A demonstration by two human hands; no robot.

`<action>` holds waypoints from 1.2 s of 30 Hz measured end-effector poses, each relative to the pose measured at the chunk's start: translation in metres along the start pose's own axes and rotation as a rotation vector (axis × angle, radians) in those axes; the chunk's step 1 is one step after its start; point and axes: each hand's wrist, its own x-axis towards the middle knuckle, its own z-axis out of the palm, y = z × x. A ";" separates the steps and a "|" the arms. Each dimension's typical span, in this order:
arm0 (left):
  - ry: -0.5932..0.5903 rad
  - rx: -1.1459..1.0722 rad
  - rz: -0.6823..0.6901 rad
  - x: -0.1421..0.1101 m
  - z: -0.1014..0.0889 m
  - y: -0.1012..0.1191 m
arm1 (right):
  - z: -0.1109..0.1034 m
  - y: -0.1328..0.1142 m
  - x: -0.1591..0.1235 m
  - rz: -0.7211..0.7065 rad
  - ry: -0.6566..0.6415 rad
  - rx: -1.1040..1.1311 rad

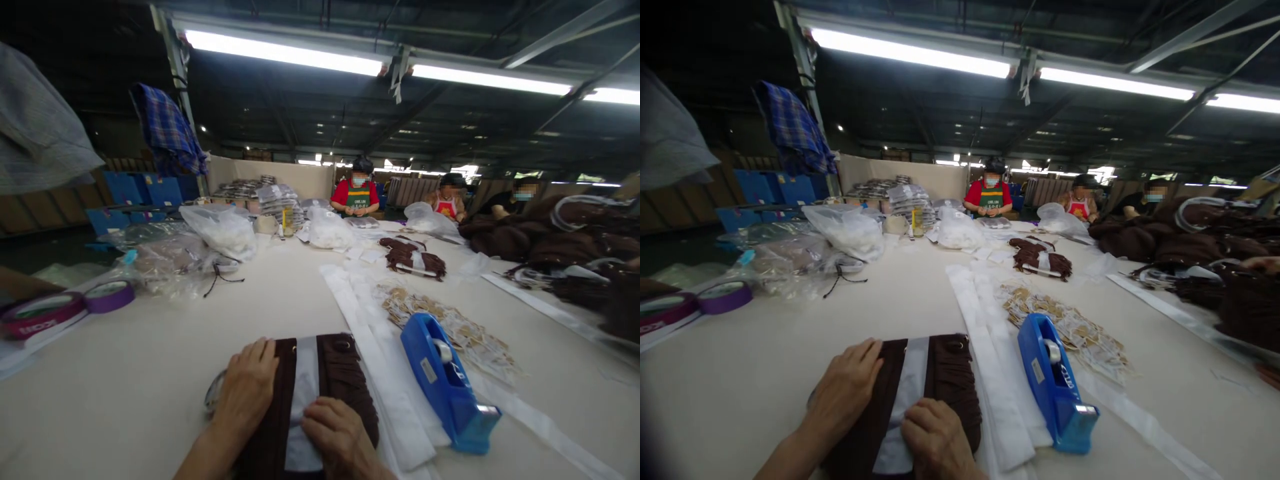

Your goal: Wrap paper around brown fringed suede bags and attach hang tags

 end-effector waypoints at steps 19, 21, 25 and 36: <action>0.133 -0.886 0.115 -0.013 0.044 0.011 | -0.003 0.002 -0.007 0.111 -0.020 0.351; 0.168 -0.862 0.130 -0.014 0.046 0.011 | -0.003 0.001 -0.007 0.071 -0.037 0.301; 0.236 -0.812 0.165 -0.015 0.050 0.011 | -0.005 -0.001 -0.007 0.055 -0.054 0.210; 0.502 -0.548 0.352 -0.017 0.037 0.008 | -0.004 -0.005 -0.012 0.059 -0.098 0.116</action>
